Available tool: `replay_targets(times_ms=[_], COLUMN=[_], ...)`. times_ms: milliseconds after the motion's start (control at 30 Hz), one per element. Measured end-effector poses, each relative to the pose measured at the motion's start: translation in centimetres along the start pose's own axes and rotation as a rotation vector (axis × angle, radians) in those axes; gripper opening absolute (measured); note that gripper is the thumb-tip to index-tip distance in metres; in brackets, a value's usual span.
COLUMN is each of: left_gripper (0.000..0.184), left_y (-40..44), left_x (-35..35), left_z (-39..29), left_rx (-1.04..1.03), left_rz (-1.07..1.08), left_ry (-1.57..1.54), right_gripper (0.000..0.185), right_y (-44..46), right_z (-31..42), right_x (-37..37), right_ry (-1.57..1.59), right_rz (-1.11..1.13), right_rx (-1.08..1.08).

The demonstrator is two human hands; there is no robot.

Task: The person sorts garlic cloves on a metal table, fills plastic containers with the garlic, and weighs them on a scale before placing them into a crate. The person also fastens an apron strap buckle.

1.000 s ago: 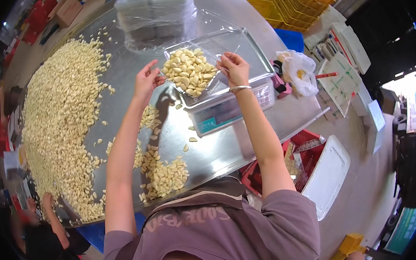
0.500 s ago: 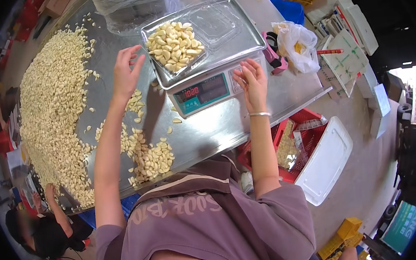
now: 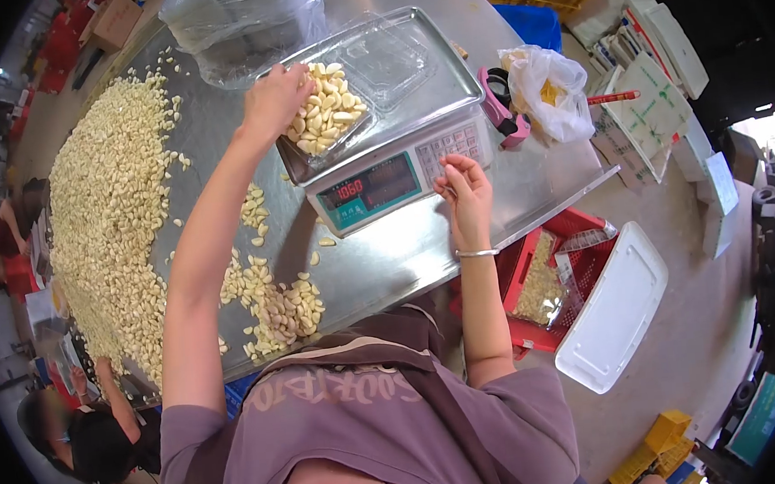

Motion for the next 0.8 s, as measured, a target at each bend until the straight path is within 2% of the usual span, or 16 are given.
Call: replay_targets(times_ms=[300, 400, 633, 767, 800], left_gripper=[0.023, 0.022, 0.02, 0.02, 0.019], left_y=[0.3, 0.5, 1.0, 1.3, 0.9], left_x=[-0.2, -1.0, -1.9, -2.3, -2.3], left_z=[-0.4, 0.5, 2.8, 5.2, 5.9], left_rx=[-0.092, -0.076, -0.086, 0.004, 0.075], left_rz=[0.043, -0.003, -0.21, -0.253, -0.177], left_ry=[-0.083, -0.289, -0.533, -0.75, -0.939], right_gripper=[0.009, 0.009, 0.008, 0.008, 0.008], right_y=[-0.1, -0.2, -0.5, -0.6, -0.6], right_z=[-1.0, -1.2, -0.9, -0.5, -0.4], right_x=[0.4, -0.2, -0.8, -0.9, -0.9], right_ry=[-0.009, -0.003, -0.031, -0.063, -0.064], right_rz=[0.029, 0.038, 0.067, 0.088, 0.085], right_rx=[-0.033, -0.044, -0.049, -0.024, -0.023])
Point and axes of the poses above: each hand's wrist, its own y-axis towards the middle knuckle, its own x-axis out of the back of the hand, z = x × y, the point moved 5 cm from there along y, towards the middle knuckle, and after that the axes turned 5 degrees about y, right-handed, at the moved point
